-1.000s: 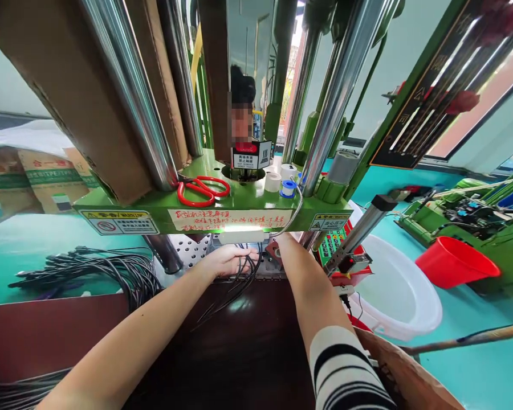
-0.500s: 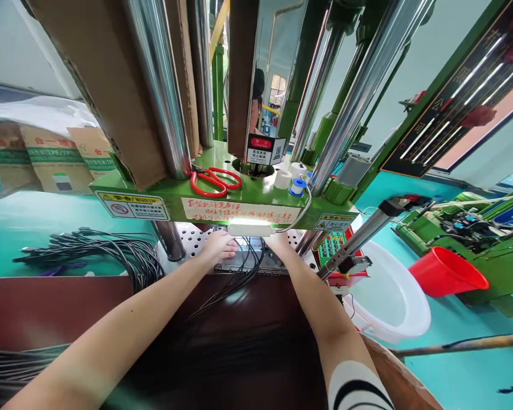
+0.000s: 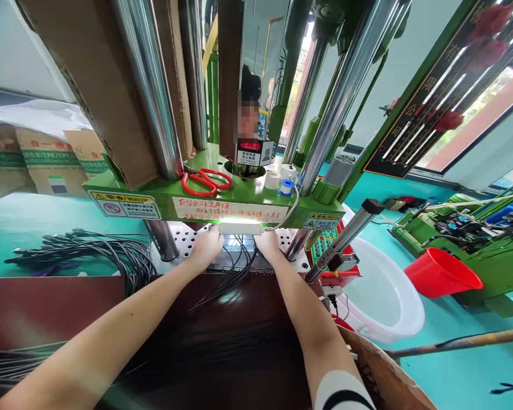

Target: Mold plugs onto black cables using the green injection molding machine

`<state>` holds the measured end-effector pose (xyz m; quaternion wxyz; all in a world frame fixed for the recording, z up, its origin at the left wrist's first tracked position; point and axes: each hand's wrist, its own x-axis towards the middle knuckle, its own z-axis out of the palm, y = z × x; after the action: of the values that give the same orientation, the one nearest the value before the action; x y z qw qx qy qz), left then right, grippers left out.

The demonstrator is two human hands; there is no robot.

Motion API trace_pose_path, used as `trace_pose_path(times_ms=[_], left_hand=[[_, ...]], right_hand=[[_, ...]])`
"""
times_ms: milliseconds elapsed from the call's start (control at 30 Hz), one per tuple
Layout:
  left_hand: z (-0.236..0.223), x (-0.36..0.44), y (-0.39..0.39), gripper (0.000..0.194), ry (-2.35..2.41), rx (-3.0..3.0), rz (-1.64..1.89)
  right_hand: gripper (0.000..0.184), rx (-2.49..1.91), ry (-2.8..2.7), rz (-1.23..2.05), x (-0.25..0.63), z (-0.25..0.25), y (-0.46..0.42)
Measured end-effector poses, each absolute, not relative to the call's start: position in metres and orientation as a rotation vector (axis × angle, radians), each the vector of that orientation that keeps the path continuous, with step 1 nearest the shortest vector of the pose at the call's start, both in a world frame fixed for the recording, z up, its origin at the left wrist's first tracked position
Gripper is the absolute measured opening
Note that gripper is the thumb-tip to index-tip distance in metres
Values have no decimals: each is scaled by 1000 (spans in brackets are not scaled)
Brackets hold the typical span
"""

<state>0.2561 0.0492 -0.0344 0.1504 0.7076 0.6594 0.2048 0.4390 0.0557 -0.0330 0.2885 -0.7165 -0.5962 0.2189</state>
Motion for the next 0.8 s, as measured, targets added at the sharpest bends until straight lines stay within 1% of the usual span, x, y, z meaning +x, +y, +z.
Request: trace_pose_path(times_ms=[200,367,467,800], left_hand=[[-33,253,52,39,1917,2135,508],[-38,248,53,41,1914,2165,501],[-41,246,53,42,1911,2175,494],[-42,244,54,43,1902,2199,475]], right_hand=[[29,-1863,-1416,798,441,-38,55],[29,-1788,-1366,854,440,-35,53],[26,-1762,-1387,845,438,-33,52],[30,-1920,-1676,601,443,-27,56]])
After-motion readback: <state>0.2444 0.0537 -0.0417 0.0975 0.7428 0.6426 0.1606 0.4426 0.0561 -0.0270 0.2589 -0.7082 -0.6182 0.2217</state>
